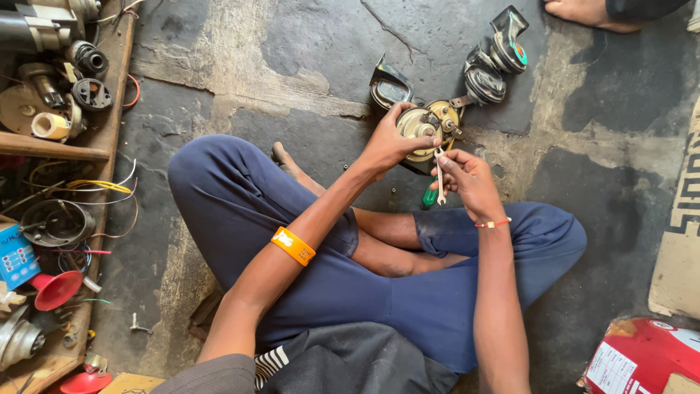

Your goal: The person sits on the floor and uses a wrench to loosen and remove a nut from a circular electrical component. They then separate the component into two halves, revealing the internal parts, and place the pieces on the floor.

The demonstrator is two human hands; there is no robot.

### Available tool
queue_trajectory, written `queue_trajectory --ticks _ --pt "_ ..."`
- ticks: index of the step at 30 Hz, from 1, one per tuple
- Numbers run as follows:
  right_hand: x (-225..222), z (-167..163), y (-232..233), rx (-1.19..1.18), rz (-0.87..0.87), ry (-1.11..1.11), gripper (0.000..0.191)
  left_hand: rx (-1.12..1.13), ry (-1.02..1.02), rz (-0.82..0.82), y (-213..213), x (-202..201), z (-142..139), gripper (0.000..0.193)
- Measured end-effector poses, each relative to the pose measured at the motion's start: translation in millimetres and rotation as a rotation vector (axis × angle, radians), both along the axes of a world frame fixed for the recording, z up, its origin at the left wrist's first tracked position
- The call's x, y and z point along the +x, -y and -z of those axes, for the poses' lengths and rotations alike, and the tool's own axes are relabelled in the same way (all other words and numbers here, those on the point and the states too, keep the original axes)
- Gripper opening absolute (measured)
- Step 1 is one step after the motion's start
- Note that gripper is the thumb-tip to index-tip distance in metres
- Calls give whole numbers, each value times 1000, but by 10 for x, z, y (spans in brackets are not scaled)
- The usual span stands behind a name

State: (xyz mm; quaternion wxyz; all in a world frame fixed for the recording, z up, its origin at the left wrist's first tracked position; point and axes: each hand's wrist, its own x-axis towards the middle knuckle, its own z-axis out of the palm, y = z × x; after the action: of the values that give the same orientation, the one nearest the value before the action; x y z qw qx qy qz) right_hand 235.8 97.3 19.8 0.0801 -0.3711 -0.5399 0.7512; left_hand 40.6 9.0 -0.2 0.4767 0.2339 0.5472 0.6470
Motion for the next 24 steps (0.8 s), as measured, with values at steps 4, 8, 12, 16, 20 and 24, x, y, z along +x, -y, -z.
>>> queue_trajectory --ticks 4,8,12,16,20,24 --pt "-3 16 -1 -1 23 -18 17 24 3 -1 6 5 4 78" --pt "18 58 -10 11 38 -28 16 47 -42 26 22 -19 -21 77" --pt "65 82 -48 106 35 -36 16 36 1 114 40 -64 -78 73" --pt "129 38 -95 196 -49 0 16 -3 3 232 47 -105 -121 69" --pt "204 -30 -130 184 -205 43 15 -79 2 330 52 -147 -98 67" --pt "142 11 -87 153 -105 -18 12 -132 48 224 25 -126 -18 66"
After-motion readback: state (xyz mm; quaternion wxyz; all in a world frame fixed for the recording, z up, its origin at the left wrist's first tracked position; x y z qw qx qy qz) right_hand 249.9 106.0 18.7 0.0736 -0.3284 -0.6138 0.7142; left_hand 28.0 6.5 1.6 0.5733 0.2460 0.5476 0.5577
